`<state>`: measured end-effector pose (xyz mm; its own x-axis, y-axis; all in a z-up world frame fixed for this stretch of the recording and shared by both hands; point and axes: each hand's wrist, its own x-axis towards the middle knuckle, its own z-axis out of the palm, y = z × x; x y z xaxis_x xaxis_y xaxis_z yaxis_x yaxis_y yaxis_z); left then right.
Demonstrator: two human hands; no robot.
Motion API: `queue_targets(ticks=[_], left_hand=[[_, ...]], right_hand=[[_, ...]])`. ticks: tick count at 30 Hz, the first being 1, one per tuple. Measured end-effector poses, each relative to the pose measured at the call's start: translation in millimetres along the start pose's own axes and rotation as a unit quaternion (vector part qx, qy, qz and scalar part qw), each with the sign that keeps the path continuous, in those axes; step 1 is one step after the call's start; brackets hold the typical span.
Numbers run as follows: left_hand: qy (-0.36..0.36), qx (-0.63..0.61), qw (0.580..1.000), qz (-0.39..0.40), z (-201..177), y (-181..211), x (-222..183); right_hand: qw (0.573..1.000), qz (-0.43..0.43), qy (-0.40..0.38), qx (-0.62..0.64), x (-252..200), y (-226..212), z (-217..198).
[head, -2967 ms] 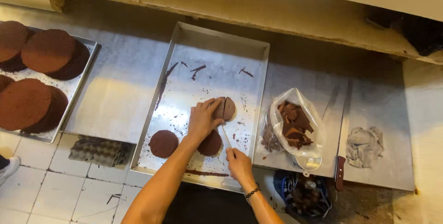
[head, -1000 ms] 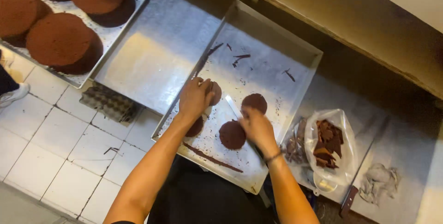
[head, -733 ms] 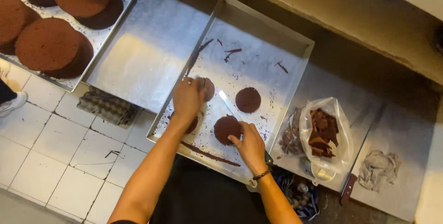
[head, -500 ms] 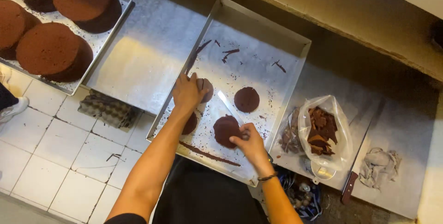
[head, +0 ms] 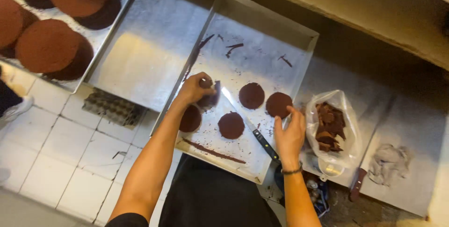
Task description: Cutting chocolate cake into various shapes using a ring cutter and a knife, then slicing portions in half.
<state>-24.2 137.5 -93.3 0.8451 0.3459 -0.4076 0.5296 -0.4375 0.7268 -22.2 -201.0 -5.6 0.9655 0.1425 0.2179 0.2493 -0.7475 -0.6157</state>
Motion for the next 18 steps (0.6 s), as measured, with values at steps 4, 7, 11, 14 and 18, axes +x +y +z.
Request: queue_targets(ticks=[4, 7, 11, 14, 18], left_hand=[[-0.008, -0.026, 1.0, -0.004, -19, 31, -48], [0.003, 0.009, 1.0, -0.017, -19, 24, -47], [-0.032, -0.035, 0.999, -0.011, -32, 27, -72], [-0.024, -0.063, 0.998, -0.009, -43, 21, -92], [0.0, -0.198, 0.98, -0.015, -49, 9, -112]], right_hand=[[0.999, 0.005, -0.026, 0.018, -18, -27, 9], [0.977, 0.11, -0.166, 0.076, -16, -47, 15], [0.968, 0.094, -0.226, 0.062, -6, -50, 51], [0.972, 0.029, -0.228, 0.055, 12, -61, 91], [0.956, -0.034, -0.291, 0.015, 47, -95, 126]])
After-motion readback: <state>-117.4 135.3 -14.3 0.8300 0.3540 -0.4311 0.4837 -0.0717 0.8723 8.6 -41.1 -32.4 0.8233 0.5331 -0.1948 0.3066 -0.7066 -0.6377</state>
